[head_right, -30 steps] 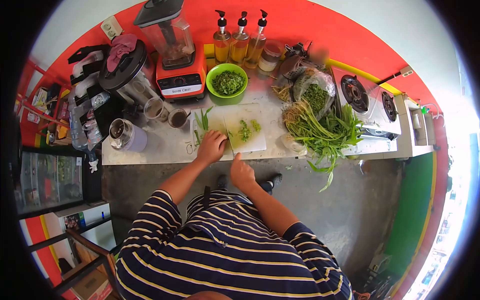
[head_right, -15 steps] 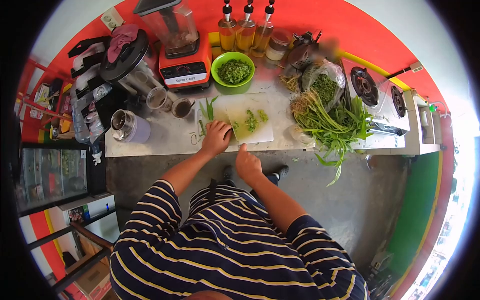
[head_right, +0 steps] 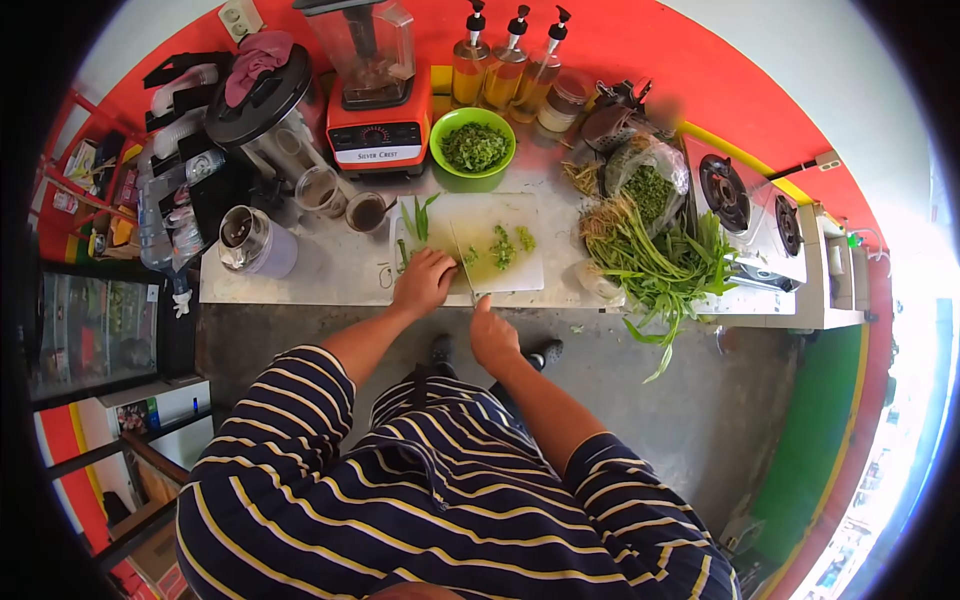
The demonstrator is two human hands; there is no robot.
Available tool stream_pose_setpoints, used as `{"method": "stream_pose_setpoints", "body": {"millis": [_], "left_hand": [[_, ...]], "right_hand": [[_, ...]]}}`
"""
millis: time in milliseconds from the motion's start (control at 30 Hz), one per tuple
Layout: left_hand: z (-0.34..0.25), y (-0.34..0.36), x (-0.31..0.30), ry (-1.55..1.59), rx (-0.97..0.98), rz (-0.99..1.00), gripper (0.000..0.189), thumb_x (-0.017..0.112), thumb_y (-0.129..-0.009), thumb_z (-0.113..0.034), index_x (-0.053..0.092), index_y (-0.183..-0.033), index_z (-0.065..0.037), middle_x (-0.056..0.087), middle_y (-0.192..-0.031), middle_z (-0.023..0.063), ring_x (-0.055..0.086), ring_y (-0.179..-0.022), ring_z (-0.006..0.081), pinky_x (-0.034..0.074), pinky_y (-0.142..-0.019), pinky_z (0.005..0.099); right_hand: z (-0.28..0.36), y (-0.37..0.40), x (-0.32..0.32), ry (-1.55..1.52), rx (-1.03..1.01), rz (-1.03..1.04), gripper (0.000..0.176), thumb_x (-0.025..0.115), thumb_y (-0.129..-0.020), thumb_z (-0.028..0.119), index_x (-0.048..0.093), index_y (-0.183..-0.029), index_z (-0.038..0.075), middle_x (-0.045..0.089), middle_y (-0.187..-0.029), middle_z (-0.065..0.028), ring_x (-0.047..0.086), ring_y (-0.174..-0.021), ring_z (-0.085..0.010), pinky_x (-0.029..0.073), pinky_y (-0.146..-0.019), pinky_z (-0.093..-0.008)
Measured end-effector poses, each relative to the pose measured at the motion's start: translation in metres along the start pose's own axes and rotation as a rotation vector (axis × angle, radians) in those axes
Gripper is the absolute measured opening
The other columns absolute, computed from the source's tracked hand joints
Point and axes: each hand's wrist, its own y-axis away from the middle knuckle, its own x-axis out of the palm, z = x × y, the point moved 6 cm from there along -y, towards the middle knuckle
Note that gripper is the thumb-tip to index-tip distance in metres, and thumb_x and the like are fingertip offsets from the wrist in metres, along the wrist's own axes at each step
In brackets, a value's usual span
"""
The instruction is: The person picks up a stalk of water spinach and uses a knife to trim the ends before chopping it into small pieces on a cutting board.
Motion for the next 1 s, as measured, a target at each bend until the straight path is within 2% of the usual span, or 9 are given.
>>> {"method": "stream_pose_setpoints", "body": {"millis": [67, 167, 367, 467, 667, 867, 1000], "left_hand": [[0.0, 0.003, -0.002, 0.021, -0.029, -0.02, 0.01, 0.067, -0.088, -0.012, 0.064, -0.093, -0.004, 0.062, -0.091, 0.0103, 0.056, -0.093, 0.0322, 0.047, -0.082, 0.0431], [0.0, 0.001, -0.002, 0.038, -0.073, -0.02, 0.011, 0.067, -0.088, -0.012, 0.063, -0.094, -0.004, 0.062, -0.091, 0.0105, 0.057, -0.093, 0.033, 0.046, -0.082, 0.0437], [0.001, 0.001, -0.002, 0.018, -0.008, -0.048, 0.01, 0.067, -0.087, -0.011, 0.066, -0.094, -0.004, 0.062, -0.092, 0.0102, 0.057, -0.094, 0.0326, 0.047, -0.082, 0.0431], [-0.002, 0.002, -0.002, 0.003, -0.008, -0.039, 0.01, 0.066, -0.087, -0.011, 0.067, -0.095, -0.005, 0.061, -0.093, 0.0097, 0.057, -0.094, 0.032, 0.048, -0.082, 0.0424], [-0.004, 0.004, -0.004, 0.01, -0.048, -0.06, 0.011, 0.066, -0.086, -0.009, 0.066, -0.096, -0.005, 0.06, -0.094, 0.0099, 0.057, -0.096, 0.0325, 0.048, -0.084, 0.0429], [-0.004, 0.002, -0.006, 0.036, -0.073, -0.063, 0.016, 0.066, -0.084, -0.009, 0.063, -0.099, -0.004, 0.058, -0.097, 0.0122, 0.055, -0.098, 0.0343, 0.047, -0.084, 0.0436], [-0.005, 0.003, -0.005, -0.019, -0.057, -0.021, 0.016, 0.066, -0.085, -0.009, 0.063, -0.1, -0.004, 0.059, -0.098, 0.011, 0.055, -0.098, 0.0322, 0.048, -0.086, 0.0416]], "right_hand": [[0.004, -0.003, -0.015, 0.058, -0.035, -0.019, 0.034, 0.053, -0.093, 0.006, 0.041, -0.123, -0.005, 0.07, -0.104, -0.0291, 0.071, -0.098, -0.0441, 0.057, -0.086, -0.0499], [0.007, -0.003, -0.037, 0.065, -0.028, 0.022, 0.034, 0.054, -0.093, 0.009, 0.041, -0.121, -0.004, 0.07, -0.104, -0.0293, 0.07, -0.098, -0.045, 0.057, -0.085, -0.0503], [-0.001, 0.015, -0.01, -0.032, 0.032, 0.023, 0.038, 0.057, -0.091, 0.012, 0.04, -0.121, -0.005, 0.07, -0.104, -0.0305, 0.07, -0.098, -0.0441, 0.057, -0.086, -0.0489], [0.001, 0.007, -0.003, 0.039, -0.009, 0.013, 0.037, 0.057, -0.091, 0.011, 0.04, -0.12, -0.005, 0.07, -0.104, -0.0303, 0.07, -0.099, -0.0432, 0.057, -0.087, -0.0485], [0.02, 0.011, -0.042, 0.062, -0.017, 0.017, 0.035, 0.057, -0.092, 0.009, 0.041, -0.12, -0.003, 0.07, -0.105, -0.0287, 0.071, -0.1, -0.0409, 0.057, -0.087, -0.0473], [0.016, 0.013, -0.006, 0.064, 0.013, 0.087, 0.035, 0.058, -0.091, 0.009, 0.04, -0.119, -0.003, 0.07, -0.107, -0.0281, 0.07, -0.105, -0.0409, 0.057, -0.089, -0.0458], [0.021, -0.004, -0.019, 0.083, -0.034, 0.056, 0.041, 0.058, -0.091, 0.01, 0.038, -0.123, -0.005, 0.07, -0.109, -0.0288, 0.069, -0.107, -0.0422, 0.056, -0.09, -0.0465]]}}
